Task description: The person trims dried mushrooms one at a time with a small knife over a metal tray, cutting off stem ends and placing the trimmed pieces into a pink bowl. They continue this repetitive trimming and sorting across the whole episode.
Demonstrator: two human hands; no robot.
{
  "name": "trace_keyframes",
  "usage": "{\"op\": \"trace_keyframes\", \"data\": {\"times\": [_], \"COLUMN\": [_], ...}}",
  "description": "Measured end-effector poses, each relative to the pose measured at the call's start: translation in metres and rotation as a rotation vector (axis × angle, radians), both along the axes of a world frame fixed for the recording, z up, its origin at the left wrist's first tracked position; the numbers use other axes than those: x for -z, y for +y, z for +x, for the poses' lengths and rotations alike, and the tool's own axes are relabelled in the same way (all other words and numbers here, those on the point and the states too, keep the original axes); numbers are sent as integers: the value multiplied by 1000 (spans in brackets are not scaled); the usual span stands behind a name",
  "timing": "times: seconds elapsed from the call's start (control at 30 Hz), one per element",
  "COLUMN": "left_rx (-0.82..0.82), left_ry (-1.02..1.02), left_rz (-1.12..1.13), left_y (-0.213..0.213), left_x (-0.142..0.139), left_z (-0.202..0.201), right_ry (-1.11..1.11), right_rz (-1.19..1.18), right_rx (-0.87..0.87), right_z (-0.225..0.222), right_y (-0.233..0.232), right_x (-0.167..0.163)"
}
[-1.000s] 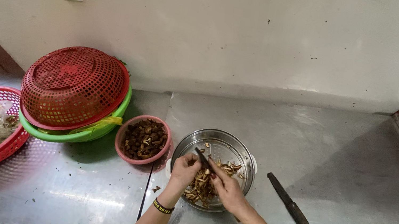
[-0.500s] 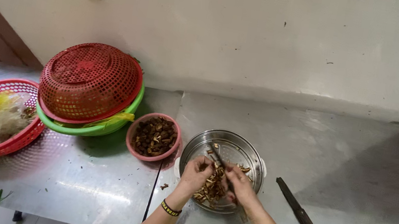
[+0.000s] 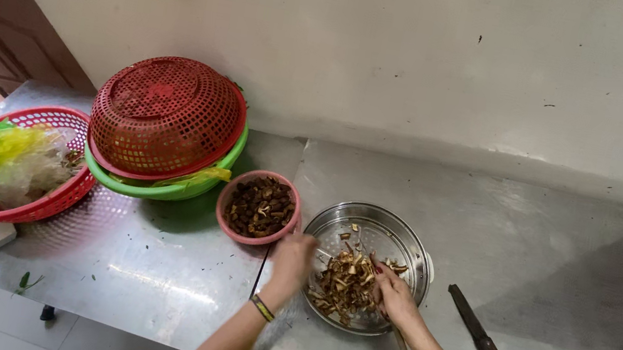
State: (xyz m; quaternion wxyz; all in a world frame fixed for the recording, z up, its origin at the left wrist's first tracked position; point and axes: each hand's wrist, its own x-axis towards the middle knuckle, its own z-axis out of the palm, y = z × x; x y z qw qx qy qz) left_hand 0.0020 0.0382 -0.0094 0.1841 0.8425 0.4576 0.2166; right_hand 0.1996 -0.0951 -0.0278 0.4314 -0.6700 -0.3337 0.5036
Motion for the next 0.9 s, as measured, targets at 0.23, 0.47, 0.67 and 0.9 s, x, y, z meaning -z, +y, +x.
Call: {"op": "trace_keyframes", "data": {"times": [0.23,0.47,0.67,0.9], "left_rx": [-242,-138,-200,-197], "left_ry": [365,181,-174,-829], "left_rz": [261,102,82,-560], "left_y": [64,74,79,83], "left_x": [-23,-38,-40,-39], "left_z": [-77,-97,-87,-77], "right_ry": [10,-12,144,188], "right_rz": [8,-39,51,104], "right_rx": [-5,-24,11,12], "right_z": [1,-2,-7,-15], "right_y": [-3,-6,-4,0], "right_x": [5,6,12,11]}}
